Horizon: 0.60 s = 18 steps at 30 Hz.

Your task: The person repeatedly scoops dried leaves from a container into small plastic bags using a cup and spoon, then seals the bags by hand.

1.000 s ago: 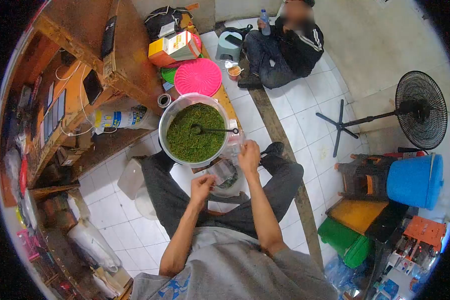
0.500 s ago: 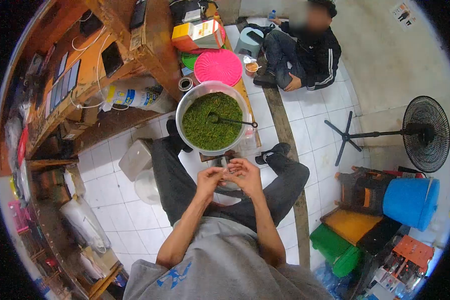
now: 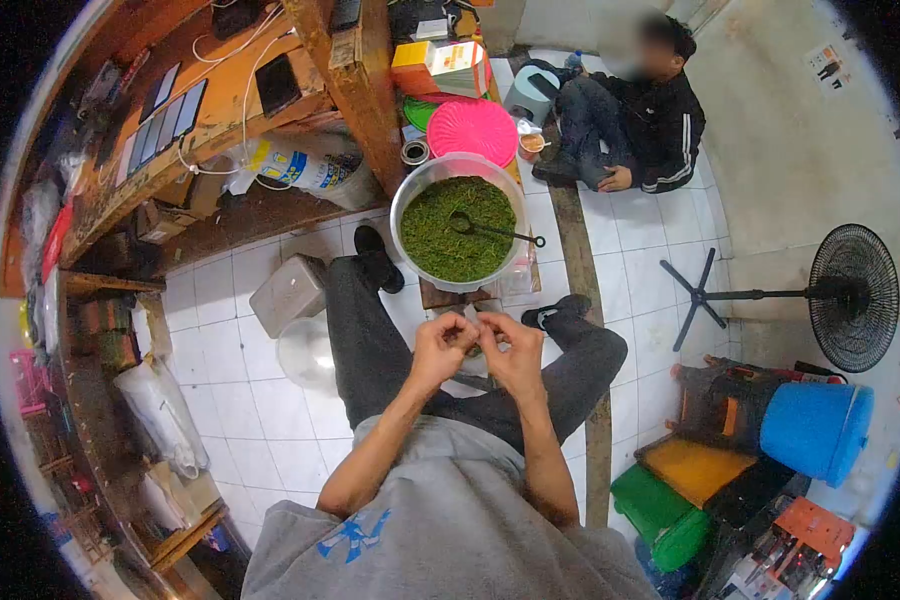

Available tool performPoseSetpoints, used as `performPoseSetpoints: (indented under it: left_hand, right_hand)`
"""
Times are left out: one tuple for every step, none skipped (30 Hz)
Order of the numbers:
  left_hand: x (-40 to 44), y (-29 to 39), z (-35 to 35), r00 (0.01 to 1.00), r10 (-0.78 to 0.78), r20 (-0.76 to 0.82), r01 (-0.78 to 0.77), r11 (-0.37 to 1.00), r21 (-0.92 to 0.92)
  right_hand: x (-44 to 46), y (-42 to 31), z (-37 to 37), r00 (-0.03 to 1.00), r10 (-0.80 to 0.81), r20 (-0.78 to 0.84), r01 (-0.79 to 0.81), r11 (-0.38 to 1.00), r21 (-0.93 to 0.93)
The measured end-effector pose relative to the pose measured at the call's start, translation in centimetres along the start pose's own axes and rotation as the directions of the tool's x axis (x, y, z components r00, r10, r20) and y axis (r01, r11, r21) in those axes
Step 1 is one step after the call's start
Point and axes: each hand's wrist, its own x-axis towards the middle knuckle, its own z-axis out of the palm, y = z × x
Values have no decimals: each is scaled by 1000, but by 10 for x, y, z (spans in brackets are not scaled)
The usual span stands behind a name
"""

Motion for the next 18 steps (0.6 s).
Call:
performPoseSetpoints:
  left_hand:
    - [2,0,-2,997,71,28,-71,997,29]
    - [3,0,-2,997,71,25,-72,997,27]
    - [3,4,-2,998,25,54,-21,997,-68]
    - [2,6,-1,996,-18,89,32,986,-161]
    - [3,6,-2,996,-14,91,29,986,-162]
    - [4,8,-2,999,35,30,-35,999,10]
    - [5,11,-2,995,93,-23,-87,979,184]
    - [4,14,-2,995,93,-20,-88,979,183]
    - [0,26,0,969,238,-62,-184,871,456]
    - [-2,38,2,920,387,-58,-242,680,692]
    - [-6,48,5,919,390,-51,-250,680,689]
    - [-10,57,7,918,395,-41,-250,656,712]
    - [-11,61,8,915,403,-36,-249,631,734]
    - [-11,59,7,937,349,-10,-237,656,717]
    - [-10,61,5,935,355,-16,-237,655,717]
    - [-9,63,2,922,382,-64,-271,754,598]
    - [-8,65,-1,909,400,-114,-308,831,463]
    - [-4,63,-9,870,483,-100,-365,766,529]
  right_hand:
    - [0,2,3,996,83,-26,-81,994,72]
    - [0,9,6,996,82,-23,-80,994,71]
    - [1,13,9,986,162,-24,-146,936,321]
    - [2,15,10,971,239,-6,-196,812,549]
    - [0,16,8,972,236,-8,-193,814,548]
    - [1,2,2,975,222,-10,-194,871,451]
    - [2,-6,-2,978,209,-10,-193,917,349]
    - [3,-6,-4,978,210,-12,-192,918,348]
    - [4,-5,-6,997,69,-32,-66,995,81]
    - [6,-4,-9,997,-75,-15,70,978,-194]
    - [8,1,-9,997,-76,-22,70,977,-199]
    - [12,5,-9,982,-171,-74,137,933,-331]
    - [17,8,-10,956,-274,-109,196,866,-459]
    - [18,9,-9,953,-284,-107,205,863,-462]
    - [18,3,-7,987,-96,-127,65,970,-233]
    - [16,0,-6,990,98,-100,-98,995,8]
    - [14,4,-6,991,95,-99,-95,995,9]
    - [15,4,-7,973,228,-47,-210,946,249]
